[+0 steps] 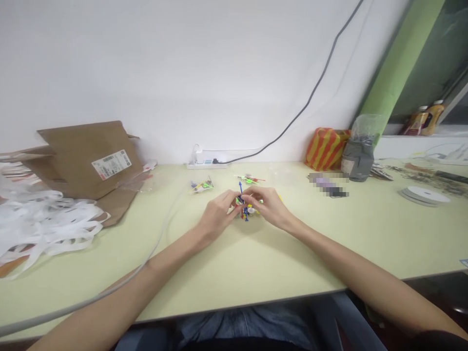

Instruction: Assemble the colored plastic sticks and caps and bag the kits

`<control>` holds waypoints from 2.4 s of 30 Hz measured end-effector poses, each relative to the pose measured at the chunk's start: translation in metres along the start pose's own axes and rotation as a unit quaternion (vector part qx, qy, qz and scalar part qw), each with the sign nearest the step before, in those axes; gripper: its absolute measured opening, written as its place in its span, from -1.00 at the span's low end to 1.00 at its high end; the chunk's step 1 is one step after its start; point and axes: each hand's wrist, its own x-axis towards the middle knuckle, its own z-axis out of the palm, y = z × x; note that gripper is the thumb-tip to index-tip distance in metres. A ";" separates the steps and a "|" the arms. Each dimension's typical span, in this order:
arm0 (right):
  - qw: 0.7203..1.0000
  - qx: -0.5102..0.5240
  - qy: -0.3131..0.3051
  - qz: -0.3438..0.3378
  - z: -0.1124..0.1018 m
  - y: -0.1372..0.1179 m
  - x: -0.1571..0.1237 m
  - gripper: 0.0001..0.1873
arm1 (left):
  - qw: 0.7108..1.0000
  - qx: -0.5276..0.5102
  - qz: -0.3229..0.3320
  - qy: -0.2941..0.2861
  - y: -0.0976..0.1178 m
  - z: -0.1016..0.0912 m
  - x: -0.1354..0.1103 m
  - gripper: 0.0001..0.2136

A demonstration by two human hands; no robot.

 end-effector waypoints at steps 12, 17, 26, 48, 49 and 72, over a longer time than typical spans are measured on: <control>0.982 0.152 -0.002 0.108 0.008 0.010 -0.004 -0.74 | 1.000 0.010 0.020 0.004 -0.017 -0.001 -0.007 -0.81; 0.988 0.133 -0.021 0.077 0.009 0.002 -0.009 -0.83 | 0.997 -0.010 0.074 -0.005 -0.011 -0.008 -0.002 -0.78; 0.975 0.175 -0.136 0.024 -0.003 -0.010 -0.005 -0.78 | 0.992 -0.002 0.118 -0.043 -0.005 -0.014 0.005 -0.87; 0.960 -0.089 -0.043 0.264 -0.119 0.061 0.009 -0.74 | 0.993 0.073 -0.014 -0.092 -0.028 -0.013 0.009 -0.79; 0.951 -0.091 -0.080 0.283 -0.123 0.065 0.006 -0.74 | 0.994 0.074 -0.025 -0.083 -0.034 -0.014 0.010 -0.79; 0.892 -0.114 -0.251 0.358 -0.147 0.093 0.006 -0.51 | 0.983 0.083 -0.078 -0.144 -0.068 -0.020 0.017 -0.73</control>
